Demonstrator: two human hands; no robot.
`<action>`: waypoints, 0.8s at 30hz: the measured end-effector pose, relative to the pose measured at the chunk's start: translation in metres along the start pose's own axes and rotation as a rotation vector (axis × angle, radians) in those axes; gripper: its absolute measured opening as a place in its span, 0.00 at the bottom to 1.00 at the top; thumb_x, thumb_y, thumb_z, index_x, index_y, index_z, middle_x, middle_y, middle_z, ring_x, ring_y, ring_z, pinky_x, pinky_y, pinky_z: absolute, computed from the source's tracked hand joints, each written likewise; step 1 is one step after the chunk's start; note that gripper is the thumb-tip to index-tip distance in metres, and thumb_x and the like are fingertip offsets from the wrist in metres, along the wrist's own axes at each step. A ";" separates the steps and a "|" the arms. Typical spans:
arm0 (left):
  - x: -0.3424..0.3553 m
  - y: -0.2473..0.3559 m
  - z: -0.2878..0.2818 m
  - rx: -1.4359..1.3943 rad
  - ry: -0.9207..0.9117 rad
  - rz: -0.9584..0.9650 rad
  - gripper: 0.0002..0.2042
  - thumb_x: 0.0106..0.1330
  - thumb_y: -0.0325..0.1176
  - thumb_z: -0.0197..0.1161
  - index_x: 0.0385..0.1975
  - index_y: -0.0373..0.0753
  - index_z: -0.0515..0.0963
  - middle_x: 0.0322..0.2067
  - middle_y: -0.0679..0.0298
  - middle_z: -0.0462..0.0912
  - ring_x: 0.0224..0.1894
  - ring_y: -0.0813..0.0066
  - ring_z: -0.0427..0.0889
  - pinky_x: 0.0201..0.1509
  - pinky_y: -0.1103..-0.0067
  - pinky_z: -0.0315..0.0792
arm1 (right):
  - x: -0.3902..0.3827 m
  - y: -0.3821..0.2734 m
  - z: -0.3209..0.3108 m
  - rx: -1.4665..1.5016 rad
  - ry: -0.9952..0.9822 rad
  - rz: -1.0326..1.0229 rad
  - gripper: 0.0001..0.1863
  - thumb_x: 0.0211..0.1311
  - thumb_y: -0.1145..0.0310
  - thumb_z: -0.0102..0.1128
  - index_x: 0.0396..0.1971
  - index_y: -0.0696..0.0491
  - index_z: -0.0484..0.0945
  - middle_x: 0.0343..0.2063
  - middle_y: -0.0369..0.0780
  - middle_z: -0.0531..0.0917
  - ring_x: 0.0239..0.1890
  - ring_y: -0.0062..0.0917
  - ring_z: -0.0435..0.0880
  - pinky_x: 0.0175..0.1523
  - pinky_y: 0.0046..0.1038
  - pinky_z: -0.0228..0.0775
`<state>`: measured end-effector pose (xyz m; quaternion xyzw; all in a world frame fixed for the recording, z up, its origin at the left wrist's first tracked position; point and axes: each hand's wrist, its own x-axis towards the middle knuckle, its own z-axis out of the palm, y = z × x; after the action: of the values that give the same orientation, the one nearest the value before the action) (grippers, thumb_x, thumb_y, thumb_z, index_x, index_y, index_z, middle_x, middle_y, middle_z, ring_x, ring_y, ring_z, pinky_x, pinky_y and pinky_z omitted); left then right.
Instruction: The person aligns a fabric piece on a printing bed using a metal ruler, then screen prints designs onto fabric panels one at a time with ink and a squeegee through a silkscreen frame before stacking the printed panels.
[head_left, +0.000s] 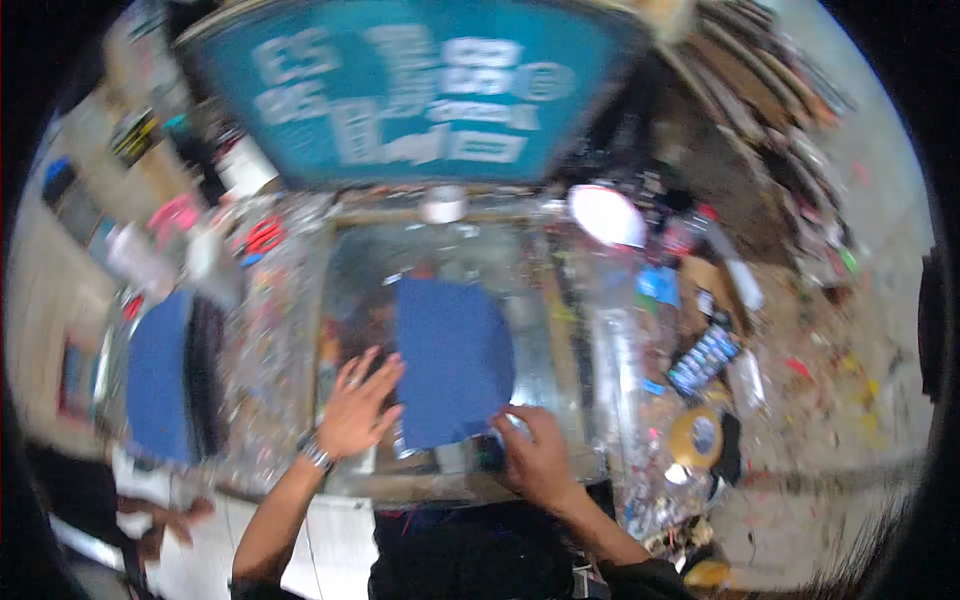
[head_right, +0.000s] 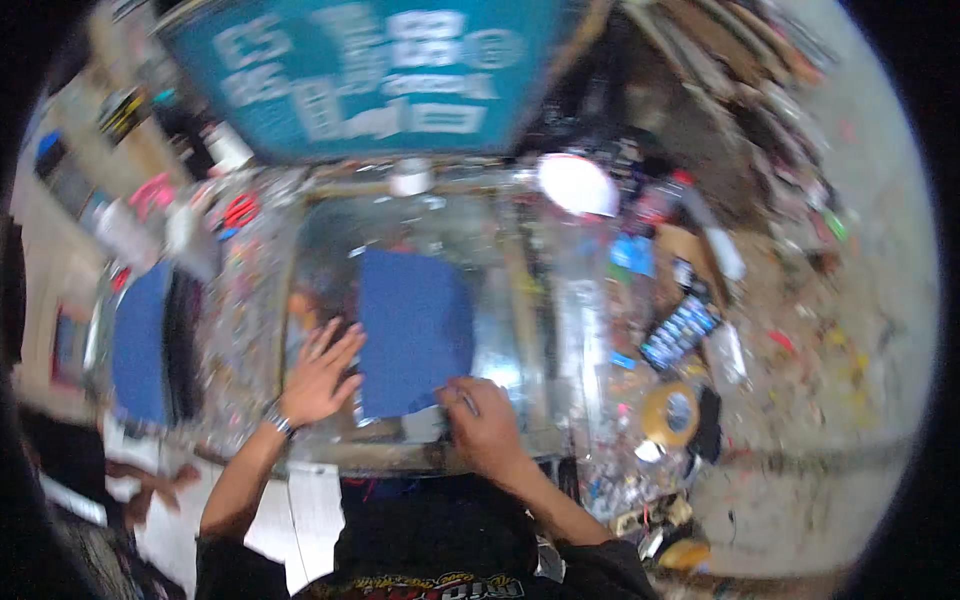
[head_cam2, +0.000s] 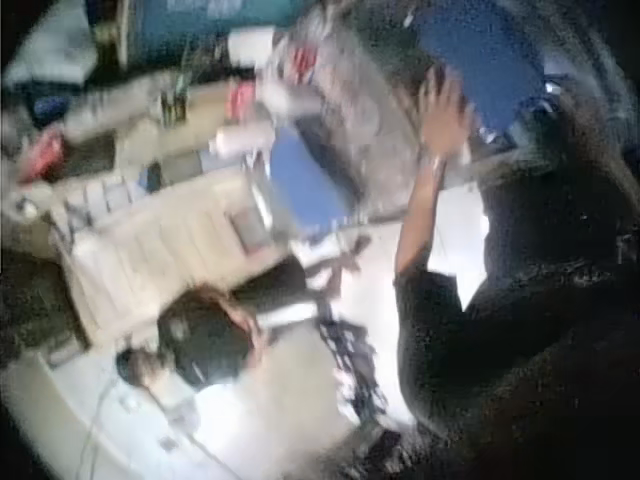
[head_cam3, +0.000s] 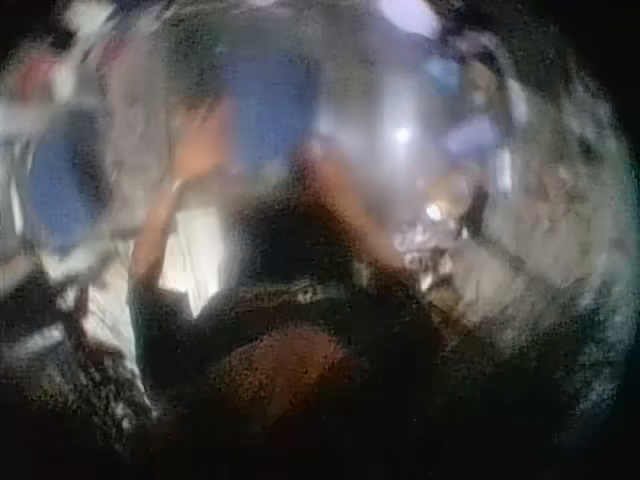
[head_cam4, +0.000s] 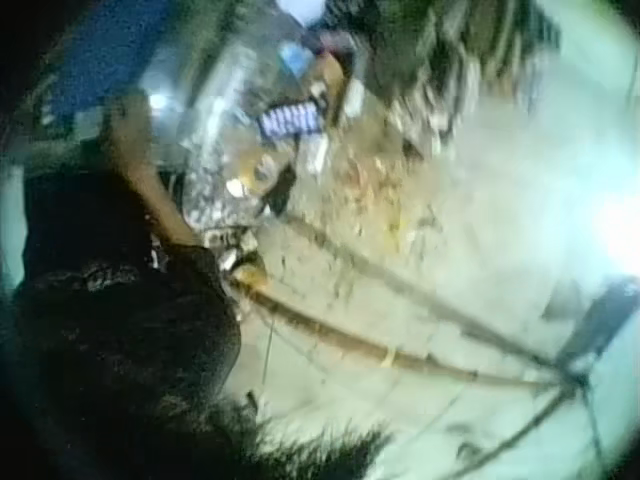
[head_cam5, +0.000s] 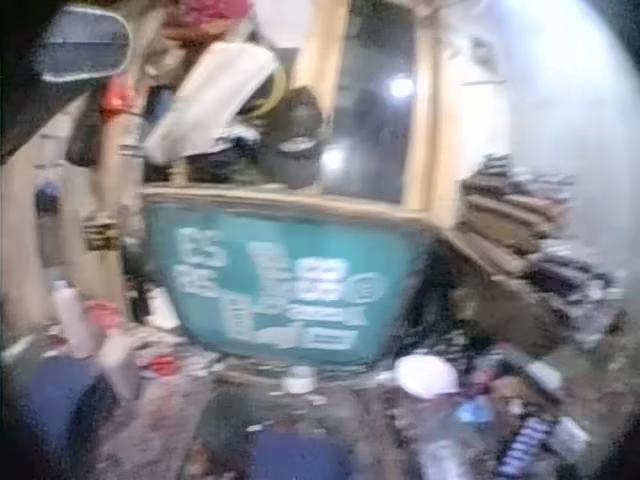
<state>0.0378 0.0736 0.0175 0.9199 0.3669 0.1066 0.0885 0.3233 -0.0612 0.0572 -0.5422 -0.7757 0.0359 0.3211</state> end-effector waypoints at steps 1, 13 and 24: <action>-0.004 -0.002 -0.005 -0.007 -0.021 -0.032 0.31 0.71 0.48 0.53 0.71 0.40 0.63 0.73 0.59 0.60 0.76 0.52 0.51 0.77 0.56 0.44 | 0.001 0.016 -0.027 -0.023 0.116 0.109 0.19 0.55 0.82 0.55 0.49 0.57 0.78 0.51 0.49 0.79 0.51 0.45 0.78 0.58 0.44 0.68; 0.001 0.009 -0.004 -0.029 -0.051 -0.033 0.34 0.67 0.41 0.55 0.72 0.36 0.59 0.74 0.59 0.58 0.77 0.50 0.47 0.78 0.56 0.42 | -0.132 0.257 -0.246 -0.899 0.545 0.924 0.18 0.57 0.76 0.58 0.48 0.56 0.82 0.40 0.52 0.77 0.45 0.47 0.78 0.50 0.45 0.73; -0.008 0.007 -0.008 0.003 -0.086 -0.099 0.32 0.69 0.43 0.54 0.71 0.36 0.61 0.74 0.58 0.59 0.77 0.51 0.48 0.79 0.57 0.40 | -0.142 0.296 -0.230 -1.035 0.451 0.867 0.16 0.54 0.74 0.58 0.44 0.57 0.83 0.36 0.53 0.78 0.42 0.48 0.79 0.47 0.45 0.73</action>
<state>0.0351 0.0637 0.0263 0.9045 0.4079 0.0620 0.1081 0.7181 -0.1300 0.0545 -0.8790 -0.3223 -0.3255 0.1320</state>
